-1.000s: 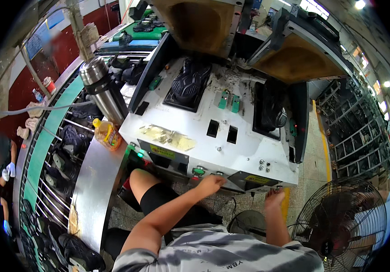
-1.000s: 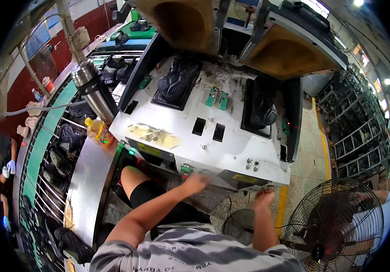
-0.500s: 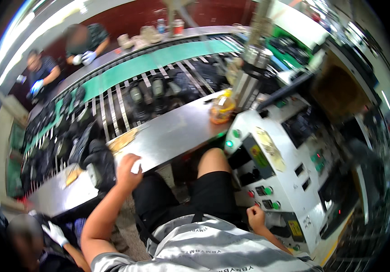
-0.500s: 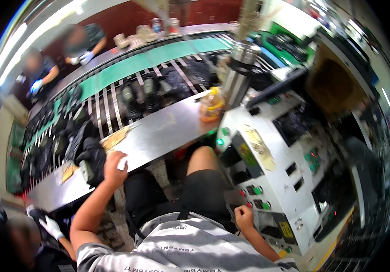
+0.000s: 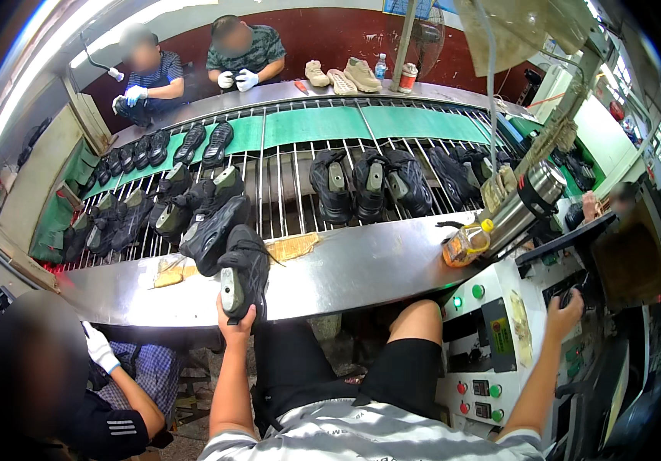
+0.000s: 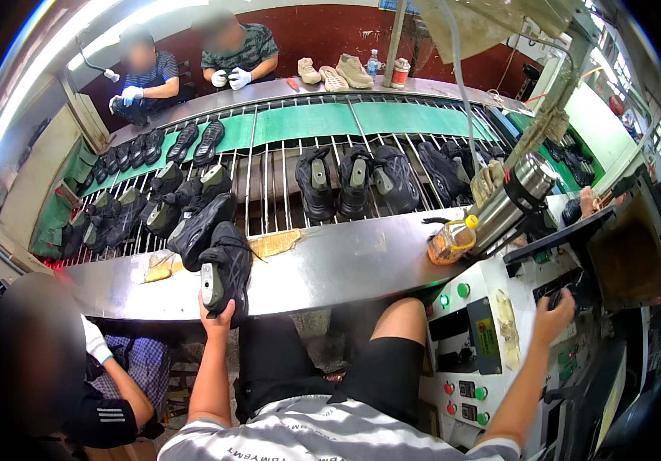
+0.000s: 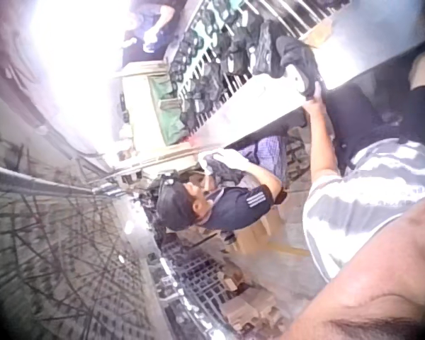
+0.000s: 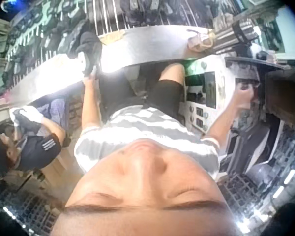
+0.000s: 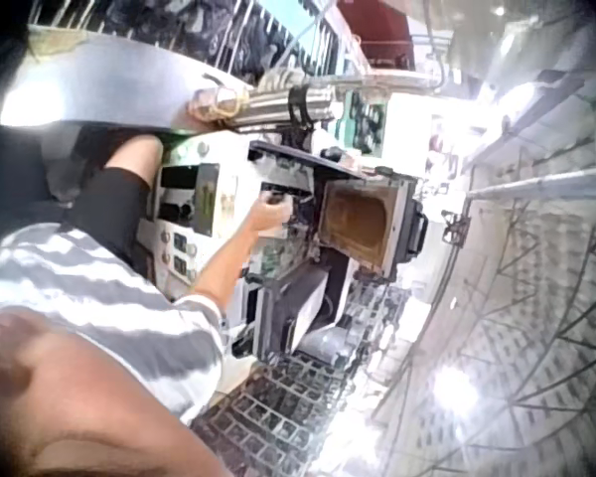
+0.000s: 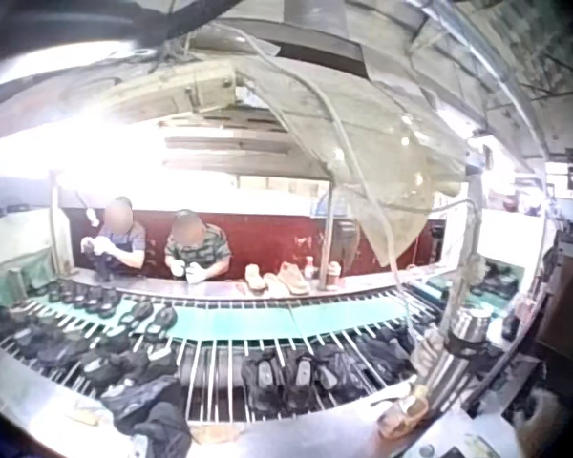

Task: The person takes shoes off a conveyor belt, places them into a heat-pressing machine, operates the machine buttons, and then puts the shoes back onto the conveyor belt.

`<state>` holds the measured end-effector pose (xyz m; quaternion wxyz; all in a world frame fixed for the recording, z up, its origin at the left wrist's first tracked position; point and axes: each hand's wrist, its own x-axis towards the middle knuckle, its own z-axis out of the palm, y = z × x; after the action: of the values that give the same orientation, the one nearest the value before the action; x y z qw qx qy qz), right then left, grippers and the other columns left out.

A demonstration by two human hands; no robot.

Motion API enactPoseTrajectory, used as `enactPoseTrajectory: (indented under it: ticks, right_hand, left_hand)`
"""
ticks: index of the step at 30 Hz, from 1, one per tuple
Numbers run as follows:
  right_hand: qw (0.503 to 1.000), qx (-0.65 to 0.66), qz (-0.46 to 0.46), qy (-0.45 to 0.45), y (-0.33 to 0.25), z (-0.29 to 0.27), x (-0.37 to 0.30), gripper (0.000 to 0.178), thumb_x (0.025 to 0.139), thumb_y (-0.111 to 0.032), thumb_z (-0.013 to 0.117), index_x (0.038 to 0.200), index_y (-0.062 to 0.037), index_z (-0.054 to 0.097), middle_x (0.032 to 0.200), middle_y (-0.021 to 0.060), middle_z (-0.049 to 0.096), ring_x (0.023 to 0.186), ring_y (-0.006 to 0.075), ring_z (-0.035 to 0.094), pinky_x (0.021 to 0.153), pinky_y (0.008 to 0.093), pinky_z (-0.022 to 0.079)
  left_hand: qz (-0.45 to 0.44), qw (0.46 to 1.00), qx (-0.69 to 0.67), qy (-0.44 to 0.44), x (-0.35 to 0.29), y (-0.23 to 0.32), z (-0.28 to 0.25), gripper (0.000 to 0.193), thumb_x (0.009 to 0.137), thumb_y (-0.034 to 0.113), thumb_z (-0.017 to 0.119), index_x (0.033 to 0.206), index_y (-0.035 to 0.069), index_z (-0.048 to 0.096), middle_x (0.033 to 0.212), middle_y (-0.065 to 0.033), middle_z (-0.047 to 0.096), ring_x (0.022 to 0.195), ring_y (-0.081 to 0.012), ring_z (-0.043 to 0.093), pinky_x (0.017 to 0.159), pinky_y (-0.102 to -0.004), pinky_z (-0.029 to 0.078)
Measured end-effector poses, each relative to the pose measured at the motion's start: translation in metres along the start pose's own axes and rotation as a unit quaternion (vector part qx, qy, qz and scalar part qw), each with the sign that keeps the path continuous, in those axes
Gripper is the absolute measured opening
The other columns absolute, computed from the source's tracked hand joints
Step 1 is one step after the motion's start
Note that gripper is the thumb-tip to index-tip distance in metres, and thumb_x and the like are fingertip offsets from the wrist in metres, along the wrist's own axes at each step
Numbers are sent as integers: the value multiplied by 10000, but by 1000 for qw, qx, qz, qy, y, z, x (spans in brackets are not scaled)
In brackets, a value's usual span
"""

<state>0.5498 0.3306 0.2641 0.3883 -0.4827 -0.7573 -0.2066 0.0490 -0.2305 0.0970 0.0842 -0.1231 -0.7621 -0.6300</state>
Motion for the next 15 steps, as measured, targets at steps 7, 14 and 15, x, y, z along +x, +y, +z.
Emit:
enactPoseTrajectory:
  ticks: [7, 14, 15]
  right_hand:
    - [871, -103, 348, -331, 122, 57, 82, 876, 705, -620, 667, 1391, -120, 453, 1390, 257, 459, 1293, 413, 429, 1066, 491, 346]
    - [809, -116, 479, -320, 186, 100, 94, 1141, 537, -466, 708, 1526, -139, 244, 1534, 258, 253, 1413, 405, 246, 1133, 500, 235]
    - [810, -86, 492, -309, 219, 106, 89, 1148, 531, -450, 701, 1528, -125, 235, 1537, 256, 249, 1414, 406, 241, 1134, 500, 232]
  left_hand:
    - [87, 995, 6, 43, 77, -18, 108, 733, 660, 162, 804, 1297, -20, 490, 1136, -148, 608, 1045, -255, 590, 936, -353, 450]
    - [14, 975, 195, 109, 175, -17, 202, 777, 635, 290, 833, 1291, 30, 510, 1197, -148, 568, 1097, -330, 576, 929, -401, 464]
    - [21, 981, 166, 98, 181, -27, 214, 807, 630, 297, 833, 1313, 36, 492, 1226, -156, 557, 1118, -341, 566, 944, -406, 460]
